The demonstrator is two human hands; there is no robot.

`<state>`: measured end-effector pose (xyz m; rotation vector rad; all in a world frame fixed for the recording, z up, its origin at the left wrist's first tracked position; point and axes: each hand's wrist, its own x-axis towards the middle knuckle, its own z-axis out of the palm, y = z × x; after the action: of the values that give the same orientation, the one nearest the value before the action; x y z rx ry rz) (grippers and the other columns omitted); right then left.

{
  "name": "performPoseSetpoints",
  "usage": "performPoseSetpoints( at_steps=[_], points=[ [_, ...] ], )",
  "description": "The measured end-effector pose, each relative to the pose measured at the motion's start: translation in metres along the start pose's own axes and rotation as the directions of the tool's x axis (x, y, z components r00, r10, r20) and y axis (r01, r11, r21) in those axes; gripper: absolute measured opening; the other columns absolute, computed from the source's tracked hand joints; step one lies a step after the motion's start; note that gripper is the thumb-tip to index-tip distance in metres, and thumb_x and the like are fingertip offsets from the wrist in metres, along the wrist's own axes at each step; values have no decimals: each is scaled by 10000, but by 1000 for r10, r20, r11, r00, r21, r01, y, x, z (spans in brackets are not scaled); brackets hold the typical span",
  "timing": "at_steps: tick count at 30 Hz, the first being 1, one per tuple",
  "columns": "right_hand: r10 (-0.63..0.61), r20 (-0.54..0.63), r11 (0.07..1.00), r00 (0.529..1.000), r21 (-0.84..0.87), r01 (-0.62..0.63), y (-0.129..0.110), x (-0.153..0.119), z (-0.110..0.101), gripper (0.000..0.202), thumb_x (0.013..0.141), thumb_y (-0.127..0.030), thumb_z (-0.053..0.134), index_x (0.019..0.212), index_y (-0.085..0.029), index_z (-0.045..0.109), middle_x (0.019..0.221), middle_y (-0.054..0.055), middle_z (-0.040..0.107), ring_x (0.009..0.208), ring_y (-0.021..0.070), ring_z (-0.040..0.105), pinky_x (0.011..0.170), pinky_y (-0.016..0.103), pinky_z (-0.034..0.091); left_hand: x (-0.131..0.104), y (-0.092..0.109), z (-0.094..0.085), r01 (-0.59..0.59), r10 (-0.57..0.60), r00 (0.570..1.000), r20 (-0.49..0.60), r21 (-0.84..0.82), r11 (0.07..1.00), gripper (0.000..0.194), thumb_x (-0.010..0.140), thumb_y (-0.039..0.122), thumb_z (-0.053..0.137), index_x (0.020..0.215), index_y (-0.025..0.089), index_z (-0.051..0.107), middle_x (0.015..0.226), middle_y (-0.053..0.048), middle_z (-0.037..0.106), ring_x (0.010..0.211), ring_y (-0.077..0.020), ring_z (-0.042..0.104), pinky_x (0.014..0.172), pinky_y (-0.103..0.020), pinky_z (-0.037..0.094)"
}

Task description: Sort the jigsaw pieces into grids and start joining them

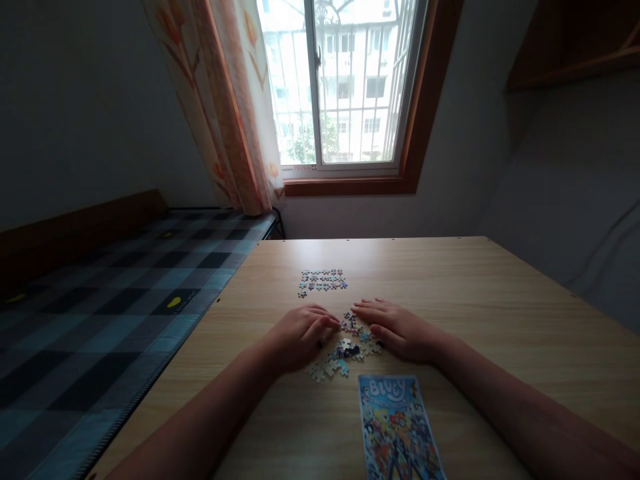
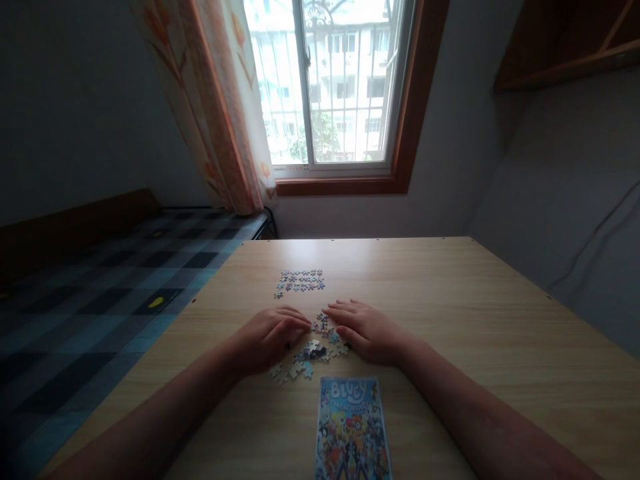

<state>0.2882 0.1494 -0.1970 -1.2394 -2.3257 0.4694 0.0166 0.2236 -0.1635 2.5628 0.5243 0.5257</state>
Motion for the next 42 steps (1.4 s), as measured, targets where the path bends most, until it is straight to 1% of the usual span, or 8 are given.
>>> performPoseSetpoints(
  at_steps=[6,9,14,18,21,25,32,42],
  points=[
    [-28,-70,999,997,15,29,1,-2,-1,478,1019,-447,360,1454,-286,474,1480,65,474,1407,263,392,1154,509,345,-2,-12,-14,169,-158,985,72,-183,968,186,811,235,633,946,201,755,1068,-71,727,951,-195,665,864,-343,536],
    [-45,-46,999,998,-13,45,2,-2,-2,472,1011,-447,387,1452,-304,474,1485,60,468,1409,274,386,1151,521,340,-3,-16,-16,175,-164,983,81,-159,972,276,725,203,704,996,228,750,1175,-74,687,1054,-223,628,939,-387,509],
    [-26,-78,1000,997,-13,25,5,-1,1,481,1011,-445,383,1450,-276,483,1453,73,504,1383,270,418,1140,503,359,0,-10,-5,113,-111,993,31,-44,993,176,794,257,688,960,222,734,1071,-65,696,1027,-213,615,957,-380,484],
    [28,-166,998,986,57,-19,8,-1,2,475,1012,-465,368,1391,-246,552,1382,94,568,1325,269,479,1118,494,386,3,-4,-10,156,-156,988,-6,1,988,138,859,287,613,825,186,701,927,-56,684,850,-170,617,815,-316,501],
    [103,-226,988,969,133,-74,10,0,2,490,1014,-492,340,1351,-231,582,1348,109,590,1276,268,524,1088,497,415,0,0,-28,222,-214,954,210,-15,975,172,809,313,659,706,176,675,756,-18,638,678,-137,575,629,-253,466],
    [138,-246,980,959,177,-96,11,0,2,486,1009,-498,350,1316,-219,603,1307,114,617,1224,269,562,1056,493,440,-7,7,-44,252,-227,859,459,5,968,69,710,241,734,773,215,728,818,6,660,709,-138,591,605,-231,449],
    [123,-263,982,957,171,-80,12,1,4,453,1012,-463,370,1300,-212,612,1264,119,640,1171,261,590,1015,475,465,-8,4,-35,194,-207,860,466,76,978,274,623,114,723,857,253,753,869,10,676,757,-153,588,683,-247,469],
    [127,-259,978,957,193,-78,11,3,4,411,1006,-434,405,1254,-208,643,1206,123,663,1118,255,614,985,461,485,-8,-4,-46,425,-325,782,532,-73,902,111,700,237,711,782,165,691,753,11,654,679,-126,554,612,-229,417]
  ],
)
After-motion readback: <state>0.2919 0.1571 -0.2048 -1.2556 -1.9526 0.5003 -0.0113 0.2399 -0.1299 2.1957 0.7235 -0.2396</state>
